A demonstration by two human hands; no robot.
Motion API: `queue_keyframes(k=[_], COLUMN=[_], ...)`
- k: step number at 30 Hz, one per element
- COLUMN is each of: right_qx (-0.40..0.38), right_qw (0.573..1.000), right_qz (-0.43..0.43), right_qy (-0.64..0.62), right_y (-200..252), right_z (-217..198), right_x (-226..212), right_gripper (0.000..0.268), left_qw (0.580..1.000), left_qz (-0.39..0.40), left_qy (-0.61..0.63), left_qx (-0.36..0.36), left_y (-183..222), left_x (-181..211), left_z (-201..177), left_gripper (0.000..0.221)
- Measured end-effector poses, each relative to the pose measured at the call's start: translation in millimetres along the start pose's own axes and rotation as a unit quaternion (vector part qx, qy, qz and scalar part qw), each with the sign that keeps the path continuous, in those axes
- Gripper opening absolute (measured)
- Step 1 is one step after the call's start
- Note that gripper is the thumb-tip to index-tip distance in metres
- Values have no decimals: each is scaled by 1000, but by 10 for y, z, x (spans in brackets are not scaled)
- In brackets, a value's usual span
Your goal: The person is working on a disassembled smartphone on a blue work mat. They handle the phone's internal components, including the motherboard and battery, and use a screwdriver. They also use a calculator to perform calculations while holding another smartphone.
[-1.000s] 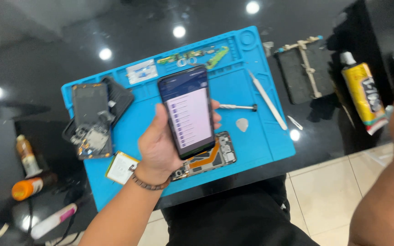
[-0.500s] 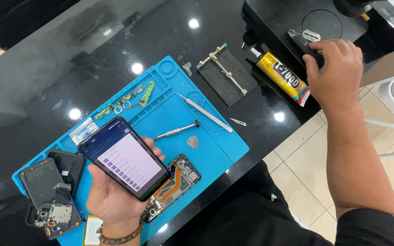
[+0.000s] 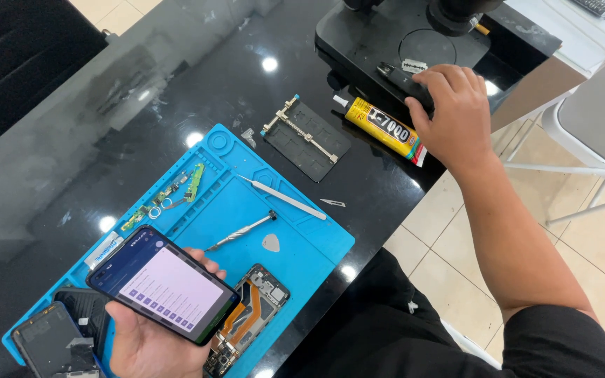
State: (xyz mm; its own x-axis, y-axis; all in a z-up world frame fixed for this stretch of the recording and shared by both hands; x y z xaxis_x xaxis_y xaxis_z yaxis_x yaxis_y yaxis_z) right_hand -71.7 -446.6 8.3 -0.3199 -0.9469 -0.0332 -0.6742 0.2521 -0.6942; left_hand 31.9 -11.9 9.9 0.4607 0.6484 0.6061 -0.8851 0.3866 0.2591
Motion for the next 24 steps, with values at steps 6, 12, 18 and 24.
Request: queue_keyframes(k=[6, 12, 18, 24], right_qx=[95, 120, 45, 45], right_qw=[992, 964, 952, 954], right_qz=[-46, -97, -124, -108], right_qy=[-65, -215, -275, -277], right_y=[-43, 150, 320, 314], right_z=[-372, -485, -287, -300], right_x=[-441, -985, -1163, -1164], right_gripper=[17, 7, 10, 8], left_qw=[999, 1000, 999, 993], left_qz=[-25, -23, -34, -70], left_qy=[18, 21, 4, 98], left_qx=[-10, -2, 20, -21], left_y=[11, -3, -20, -1], left_x=[11, -1, -30, -68], left_z=[38, 35, -74, -89], left_gripper=[87, 85, 93, 88])
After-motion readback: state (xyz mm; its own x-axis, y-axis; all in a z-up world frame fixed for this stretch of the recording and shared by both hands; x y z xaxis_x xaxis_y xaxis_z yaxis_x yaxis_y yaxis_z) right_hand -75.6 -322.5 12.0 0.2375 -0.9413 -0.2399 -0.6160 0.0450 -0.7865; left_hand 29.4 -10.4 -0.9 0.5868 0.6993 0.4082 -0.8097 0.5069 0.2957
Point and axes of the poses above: each hand's wrist, its own y-axis away from the middle knuckle, its own z-axis out of the palm, x = y × z, the point moved 4 cm from there along -y, towards the middle knuckle, and after that the axes turned 11 degrees about x, right-handed, at the moved point
